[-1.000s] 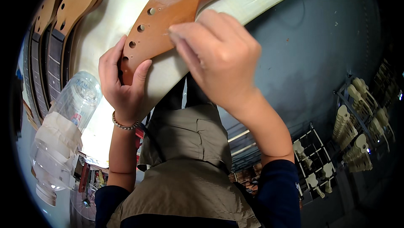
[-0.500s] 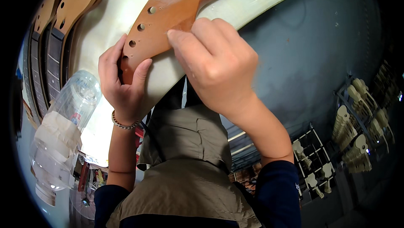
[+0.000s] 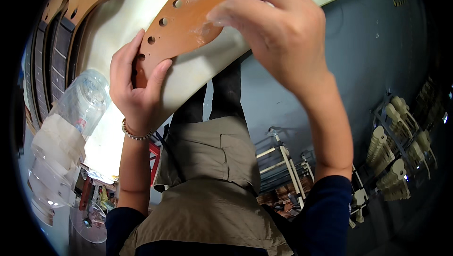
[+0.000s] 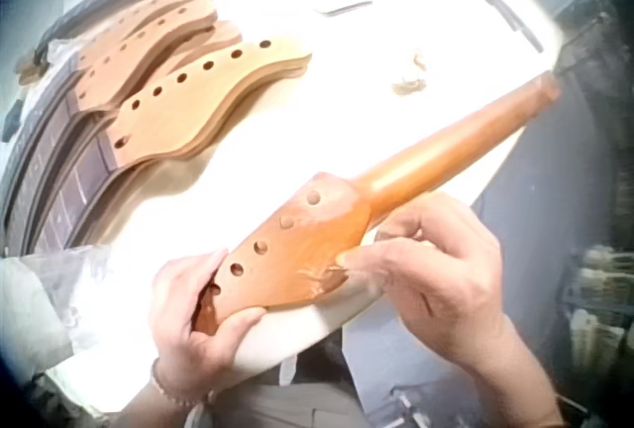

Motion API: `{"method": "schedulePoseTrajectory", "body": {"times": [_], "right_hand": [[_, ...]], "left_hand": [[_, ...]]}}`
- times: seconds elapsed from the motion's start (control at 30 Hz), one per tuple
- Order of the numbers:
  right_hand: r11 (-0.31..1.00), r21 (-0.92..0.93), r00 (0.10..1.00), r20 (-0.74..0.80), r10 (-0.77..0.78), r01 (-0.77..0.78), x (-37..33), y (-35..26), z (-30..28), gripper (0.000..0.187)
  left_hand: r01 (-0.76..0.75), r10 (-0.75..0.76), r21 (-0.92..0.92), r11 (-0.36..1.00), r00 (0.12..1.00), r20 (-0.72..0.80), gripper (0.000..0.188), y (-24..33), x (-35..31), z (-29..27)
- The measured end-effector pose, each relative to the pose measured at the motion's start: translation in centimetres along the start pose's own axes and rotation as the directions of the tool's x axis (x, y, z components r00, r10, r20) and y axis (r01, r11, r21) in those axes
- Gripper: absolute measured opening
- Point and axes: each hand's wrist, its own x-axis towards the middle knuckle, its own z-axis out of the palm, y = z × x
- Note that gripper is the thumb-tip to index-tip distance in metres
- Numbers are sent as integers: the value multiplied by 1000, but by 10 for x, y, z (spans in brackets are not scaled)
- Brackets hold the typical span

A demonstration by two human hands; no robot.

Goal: The person scrapes residue off the headstock of a guitar neck using a small metal blade. They then pour a liquid from a plastic bottle onto a cloth and wipe the headstock surface. The person repeats the scraping and wiping process on the same area.

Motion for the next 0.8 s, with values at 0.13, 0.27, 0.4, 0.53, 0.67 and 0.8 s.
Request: {"method": "schedulePoseTrajectory", "body": {"times": [0.13,0.27,0.4,0.53,0.67,0.8], "right_hand": [[936,109,942,-9,-336,335,32,13,11,13],[849,152,859,-4,-512,507,48,22,9,13],[769,166,776,30,-630,618,58,31,16,12],[757,254,773,51,-632,602,62,29,12,12],[723,228,712,142,-688,653,66,38,11,11],[752,218,753,97,-651,622,63,31,20,10]], "left_hand": [[40,-42,-35,999,997,-66,57,-10,0,0],[26,-25,11,1000,997,-73,56,3,-2,3],[-17,19,34,999,998,-60,58,2,-2,2],[-30,32,37,999,997,-65,57,3,-2,2],[-25,26,19,1000,997,-76,56,1,-4,3],[9,-10,-6,1000,993,-120,54,-1,-5,5]]}}
